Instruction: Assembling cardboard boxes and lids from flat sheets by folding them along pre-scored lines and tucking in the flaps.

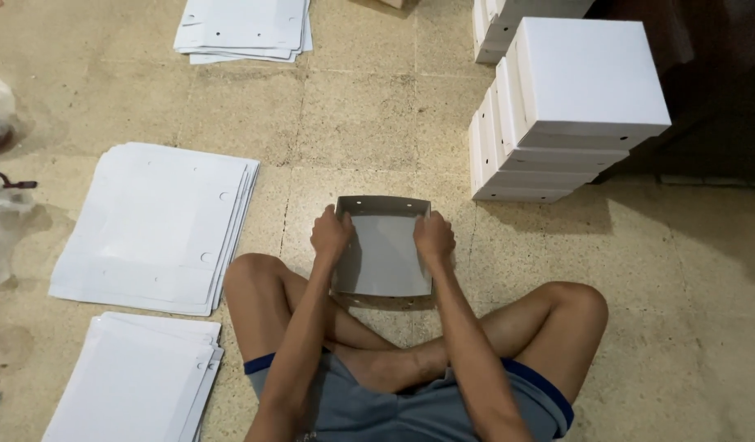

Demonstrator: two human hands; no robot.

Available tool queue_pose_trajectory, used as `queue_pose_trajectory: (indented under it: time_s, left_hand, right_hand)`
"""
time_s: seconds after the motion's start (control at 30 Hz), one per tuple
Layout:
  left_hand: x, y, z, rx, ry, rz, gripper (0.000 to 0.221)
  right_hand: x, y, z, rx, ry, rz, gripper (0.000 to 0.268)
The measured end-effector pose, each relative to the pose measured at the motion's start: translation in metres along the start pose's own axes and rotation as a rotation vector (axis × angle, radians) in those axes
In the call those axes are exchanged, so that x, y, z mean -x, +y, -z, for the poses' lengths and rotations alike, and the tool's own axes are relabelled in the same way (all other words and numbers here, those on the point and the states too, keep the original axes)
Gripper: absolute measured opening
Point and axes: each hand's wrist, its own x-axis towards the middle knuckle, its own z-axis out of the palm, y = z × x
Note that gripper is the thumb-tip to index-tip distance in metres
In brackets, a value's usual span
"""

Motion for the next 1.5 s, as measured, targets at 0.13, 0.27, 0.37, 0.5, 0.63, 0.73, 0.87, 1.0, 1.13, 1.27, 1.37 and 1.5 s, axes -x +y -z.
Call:
queue_pose_trajectory:
  time_s: [0.13,0.27,0.37,0.5,0.63,0.73,0.87,1.0,1.13,1.27,1.37,1.5]
  left_hand:
    - [0.023,-0.024,0.011,-0.103,-0.095,0.030,0.053]
    - [0.044,-0.047,0.015,-0.299,-0.211,0.056,0.050]
    - [0.061,-0.051,0.012,-0.319,-0.221,0.047,0.048]
    - [0.066,-0.050,0.017,-0.368,-0.241,0.020,0.045]
    - [0.061,-0.050,0.026,-0.398,-0.256,-0.001,0.042]
    - [0.063,-0.051,0.029,-0.432,-0.276,-0.007,0.040]
    - [0.066,-0.048,0.030,-0.482,-0.301,-0.017,0.037]
    - [0.070,-0.043,0.033,-0.535,-0.322,-0.036,0.035]
    - [0.075,-0.040,0.039,-0.569,-0.331,-0.048,0.034]
    - [0.076,-0.039,0.037,-0.615,-0.337,-0.054,0.031]
    - [0.073,-0.043,0.034,-0.629,-0.321,-0.050,0.027]
    - [0.073,-0.039,0.037,-0.640,-0.329,-0.055,0.026]
  right_hand:
    - [0.034,0.017,0.021,0.048,-0.171,0.012,0.057]
    - [0.051,0.056,0.018,0.228,-0.310,-0.023,0.064]
    - [0.058,0.065,0.014,0.247,-0.323,-0.024,0.064]
    - [0.059,0.066,0.005,0.267,-0.340,-0.033,0.064]
    - [0.052,0.071,0.005,0.281,-0.349,-0.042,0.064]
    - [0.048,0.076,0.004,0.297,-0.372,-0.053,0.064]
    - [0.046,0.086,0.002,0.323,-0.406,-0.064,0.064]
    - [0.043,0.090,0.000,0.341,-0.431,-0.074,0.064]
    - [0.040,0.093,-0.001,0.354,-0.447,-0.075,0.065]
    - [0.036,0.097,-0.005,0.385,-0.470,-0.085,0.065]
    - [0.027,0.106,-0.013,0.405,-0.476,-0.089,0.067]
    - [0.025,0.108,-0.013,0.394,-0.473,-0.098,0.068]
